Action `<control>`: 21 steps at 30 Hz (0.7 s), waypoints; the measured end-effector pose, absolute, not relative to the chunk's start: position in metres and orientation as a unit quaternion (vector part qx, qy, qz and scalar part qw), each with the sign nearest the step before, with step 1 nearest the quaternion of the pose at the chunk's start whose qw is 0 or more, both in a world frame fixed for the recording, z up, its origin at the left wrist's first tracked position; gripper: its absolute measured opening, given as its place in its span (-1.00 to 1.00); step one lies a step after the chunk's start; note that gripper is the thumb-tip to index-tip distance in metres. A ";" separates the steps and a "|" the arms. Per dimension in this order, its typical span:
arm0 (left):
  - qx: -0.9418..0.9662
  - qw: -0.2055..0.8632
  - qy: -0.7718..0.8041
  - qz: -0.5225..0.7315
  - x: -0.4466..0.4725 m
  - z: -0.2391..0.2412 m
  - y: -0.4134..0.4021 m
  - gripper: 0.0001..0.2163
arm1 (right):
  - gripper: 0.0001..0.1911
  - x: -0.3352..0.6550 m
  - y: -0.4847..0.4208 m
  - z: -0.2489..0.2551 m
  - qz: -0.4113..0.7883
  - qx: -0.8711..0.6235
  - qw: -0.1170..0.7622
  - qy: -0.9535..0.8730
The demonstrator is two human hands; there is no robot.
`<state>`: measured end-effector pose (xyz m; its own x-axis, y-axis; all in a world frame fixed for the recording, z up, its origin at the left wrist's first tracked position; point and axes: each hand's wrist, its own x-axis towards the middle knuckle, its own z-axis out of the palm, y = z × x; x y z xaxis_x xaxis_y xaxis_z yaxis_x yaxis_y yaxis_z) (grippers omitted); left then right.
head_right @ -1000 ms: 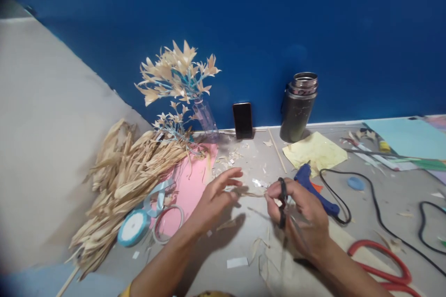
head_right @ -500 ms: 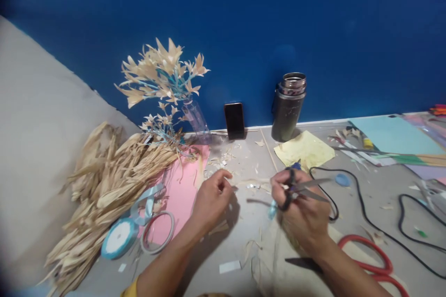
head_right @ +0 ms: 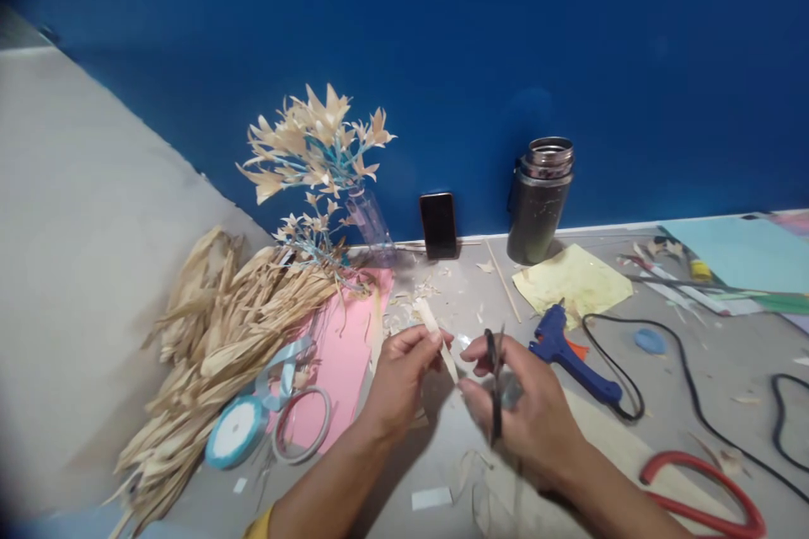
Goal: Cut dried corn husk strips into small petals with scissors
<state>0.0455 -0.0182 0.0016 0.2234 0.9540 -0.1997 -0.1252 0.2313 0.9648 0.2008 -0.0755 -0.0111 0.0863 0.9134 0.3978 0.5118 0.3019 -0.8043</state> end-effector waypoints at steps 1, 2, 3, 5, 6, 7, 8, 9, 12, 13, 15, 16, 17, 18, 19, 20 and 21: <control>0.474 0.619 0.458 0.427 0.044 0.003 -0.019 -0.76 | -0.79 0.200 -0.075 -0.009 0.272 -0.581 0.481 -0.597; 0.492 0.607 0.453 0.430 0.044 0.004 -0.020 -0.74 | -0.77 0.199 -0.074 -0.007 0.329 -0.597 0.473 -0.559; 0.502 0.601 0.448 0.431 0.044 0.004 -0.021 -0.74 | -0.77 0.197 -0.074 -0.005 0.368 -0.603 0.469 -0.530; 0.490 0.611 0.447 0.433 0.045 0.003 -0.024 -0.80 | -0.77 0.194 -0.072 -0.004 0.398 -0.608 0.469 -0.502; 0.470 0.623 0.452 0.431 0.046 0.002 -0.025 -0.84 | -0.77 0.193 -0.072 -0.004 0.397 -0.612 0.470 -0.497; 0.447 0.636 0.460 0.430 0.046 0.001 -0.025 -0.86 | -0.78 0.192 -0.071 -0.004 0.392 -0.618 0.468 -0.496; 0.423 0.649 0.465 0.429 0.047 0.000 -0.025 -0.85 | -0.78 0.191 -0.071 -0.004 0.386 -0.622 0.466 -0.497; 0.401 0.666 0.463 0.427 0.047 -0.001 -0.026 -0.83 | -0.79 0.190 -0.071 -0.005 0.381 -0.624 0.463 -0.500; 0.355 0.722 0.426 0.413 0.045 0.000 -0.026 -0.76 | -0.77 0.190 -0.071 -0.007 0.398 -0.610 0.461 -0.506; 0.355 0.730 0.415 0.411 0.044 0.001 -0.027 -0.75 | -0.76 0.189 -0.071 -0.008 0.411 -0.603 0.462 -0.504; 0.378 0.719 0.407 0.417 0.043 0.002 -0.028 -0.76 | -0.75 0.189 -0.072 -0.009 0.431 -0.597 0.469 -0.487; 0.394 0.709 0.406 0.420 0.043 0.003 -0.029 -0.77 | -0.74 0.189 -0.072 -0.010 0.432 -0.600 0.477 -0.476; 0.409 0.701 0.406 0.420 0.044 0.003 -0.030 -0.77 | -0.73 0.189 -0.072 -0.011 0.427 -0.605 0.486 -0.464; 0.418 0.697 0.407 0.418 0.044 0.003 -0.030 -0.77 | -0.73 0.189 -0.071 -0.011 0.423 -0.609 0.494 -0.454; 0.420 0.697 0.406 0.415 0.045 0.002 -0.031 -0.78 | -0.72 0.189 -0.071 -0.012 0.425 -0.609 0.498 -0.448; 0.419 0.699 0.406 0.414 0.045 0.001 -0.030 -0.79 | -0.73 0.190 -0.071 -0.011 0.435 -0.605 0.496 -0.446; 0.417 0.700 0.404 0.415 0.044 0.001 -0.029 -0.80 | -0.73 0.190 -0.072 -0.011 0.455 -0.595 0.488 -0.448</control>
